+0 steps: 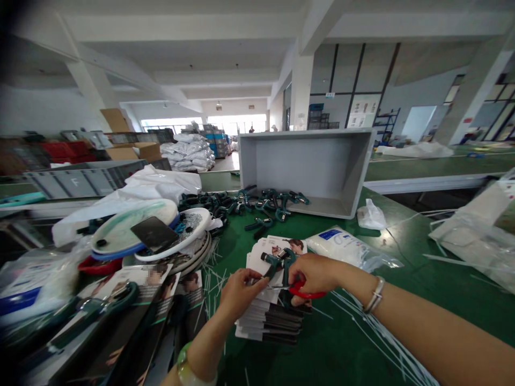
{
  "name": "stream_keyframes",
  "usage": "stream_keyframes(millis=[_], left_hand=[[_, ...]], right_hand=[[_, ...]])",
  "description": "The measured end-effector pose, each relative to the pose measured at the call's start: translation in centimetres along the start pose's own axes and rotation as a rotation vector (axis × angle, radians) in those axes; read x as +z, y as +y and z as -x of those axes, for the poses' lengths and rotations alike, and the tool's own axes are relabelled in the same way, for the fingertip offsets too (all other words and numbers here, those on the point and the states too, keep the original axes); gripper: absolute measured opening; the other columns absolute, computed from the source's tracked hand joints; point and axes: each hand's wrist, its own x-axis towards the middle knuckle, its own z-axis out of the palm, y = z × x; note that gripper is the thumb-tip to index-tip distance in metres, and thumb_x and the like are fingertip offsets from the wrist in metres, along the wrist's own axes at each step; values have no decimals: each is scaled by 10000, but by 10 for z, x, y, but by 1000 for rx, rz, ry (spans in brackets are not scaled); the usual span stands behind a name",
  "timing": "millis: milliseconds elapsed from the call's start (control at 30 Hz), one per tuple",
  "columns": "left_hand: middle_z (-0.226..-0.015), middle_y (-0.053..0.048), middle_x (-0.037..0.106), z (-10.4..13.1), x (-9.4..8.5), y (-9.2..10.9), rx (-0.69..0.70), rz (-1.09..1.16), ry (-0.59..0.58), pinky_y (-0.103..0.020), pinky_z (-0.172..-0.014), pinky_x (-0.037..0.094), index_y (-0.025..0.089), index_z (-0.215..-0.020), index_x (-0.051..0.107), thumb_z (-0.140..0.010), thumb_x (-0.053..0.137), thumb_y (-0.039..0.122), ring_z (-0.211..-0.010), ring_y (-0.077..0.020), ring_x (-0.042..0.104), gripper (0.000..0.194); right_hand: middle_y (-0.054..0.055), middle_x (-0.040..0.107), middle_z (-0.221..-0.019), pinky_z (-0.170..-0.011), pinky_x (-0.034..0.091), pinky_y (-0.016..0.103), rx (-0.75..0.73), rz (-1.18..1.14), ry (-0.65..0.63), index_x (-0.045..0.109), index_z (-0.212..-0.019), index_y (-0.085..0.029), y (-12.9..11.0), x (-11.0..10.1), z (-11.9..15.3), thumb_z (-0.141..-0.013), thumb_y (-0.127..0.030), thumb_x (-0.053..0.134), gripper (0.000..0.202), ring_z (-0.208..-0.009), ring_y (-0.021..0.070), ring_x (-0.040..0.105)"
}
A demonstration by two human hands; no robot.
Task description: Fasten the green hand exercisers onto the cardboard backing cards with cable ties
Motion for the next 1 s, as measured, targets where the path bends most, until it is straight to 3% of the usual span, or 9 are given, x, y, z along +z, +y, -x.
stream_keyframes(millis=[133, 333, 567, 833, 1000], left_hand=[[-887, -30, 641, -5, 2, -3, -12, 68, -30, -277, -715, 413, 243, -786, 692, -661, 602, 514, -861, -208, 572, 312], [-867, -27, 642, -18, 10, -17, 30, 125, -45, -264, -716, 415, 231, -746, 698, -649, 619, 495, -833, -191, 568, 292], [-826, -15, 658, -21, 7, -16, 23, 108, -94, -240, -650, 413, 227, -742, 702, -635, 629, 484, -758, -168, 566, 289], [-767, -2, 671, -24, 5, -17, 37, 128, -127, -221, -614, 405, 216, -740, 708, -657, 611, 462, -697, -147, 565, 277], [-759, -13, 669, -22, 5, -18, 52, 139, -124, -225, -604, 405, 205, -751, 708, -693, 578, 470, -697, -152, 578, 301]], right_hand=[[-11, 595, -635, -450, 338, 168, -10, -56, -62, 685, -873, -166, 7, -3, -17, -572, -472, 708, 430, -525, 87, 487], [-38, 553, -575, -401, 350, 158, 121, -216, -228, 667, -915, -168, 21, -10, -37, -466, -521, 760, 578, -461, 69, 461], [-47, 555, -544, -394, 376, 150, 145, -259, -331, 682, -885, -173, 22, -19, -51, -460, -544, 757, 569, -425, 52, 457], [-61, 551, -525, -382, 357, 142, 99, -310, -351, 676, -853, -165, 27, -19, -55, -471, -515, 764, 525, -412, 47, 449], [-68, 519, -498, -339, 311, 135, 70, -335, -324, 668, -836, -162, 22, -14, -35, -502, -505, 753, 487, -382, 43, 414]])
